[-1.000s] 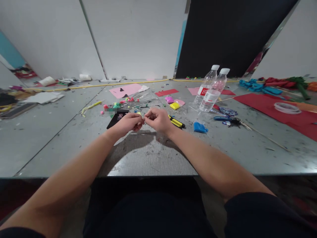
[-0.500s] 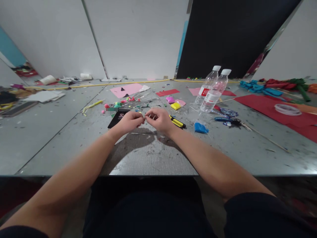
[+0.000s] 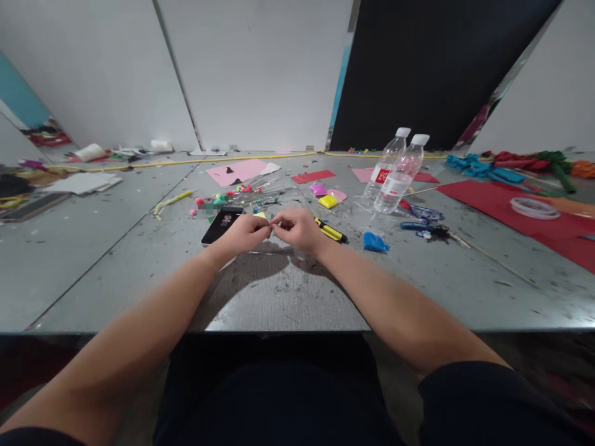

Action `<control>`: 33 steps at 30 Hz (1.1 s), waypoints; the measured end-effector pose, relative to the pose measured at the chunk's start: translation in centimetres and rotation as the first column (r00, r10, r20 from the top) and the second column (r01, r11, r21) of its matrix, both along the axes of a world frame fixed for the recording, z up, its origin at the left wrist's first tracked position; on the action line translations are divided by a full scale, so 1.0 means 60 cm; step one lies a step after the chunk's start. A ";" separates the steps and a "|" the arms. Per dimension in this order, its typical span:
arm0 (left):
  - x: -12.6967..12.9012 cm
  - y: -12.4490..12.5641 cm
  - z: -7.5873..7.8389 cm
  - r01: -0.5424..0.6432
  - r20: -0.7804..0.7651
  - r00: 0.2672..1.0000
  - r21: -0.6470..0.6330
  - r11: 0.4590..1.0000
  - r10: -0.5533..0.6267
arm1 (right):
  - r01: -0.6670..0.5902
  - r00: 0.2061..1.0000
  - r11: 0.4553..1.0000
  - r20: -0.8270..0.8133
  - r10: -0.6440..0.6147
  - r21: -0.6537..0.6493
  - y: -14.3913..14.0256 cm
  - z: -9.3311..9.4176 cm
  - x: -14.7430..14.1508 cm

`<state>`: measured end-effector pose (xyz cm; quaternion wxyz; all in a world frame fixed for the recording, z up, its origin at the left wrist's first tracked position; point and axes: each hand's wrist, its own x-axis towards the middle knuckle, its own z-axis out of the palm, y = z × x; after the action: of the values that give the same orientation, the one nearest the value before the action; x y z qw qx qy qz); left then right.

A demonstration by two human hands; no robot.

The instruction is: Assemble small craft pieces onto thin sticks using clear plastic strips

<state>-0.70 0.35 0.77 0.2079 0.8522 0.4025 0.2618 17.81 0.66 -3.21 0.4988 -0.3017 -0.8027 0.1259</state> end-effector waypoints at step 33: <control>-0.007 0.008 0.000 -0.085 0.135 0.985 -0.174 0.981 0.109 | 0.099 0.959 0.991 0.257 -0.120 0.091 -0.004 0.003 -0.005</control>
<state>-1.09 0.82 0.79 0.2942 0.7898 0.4483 0.2976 17.51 0.44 -3.00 0.4060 -0.3400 -0.8479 0.0260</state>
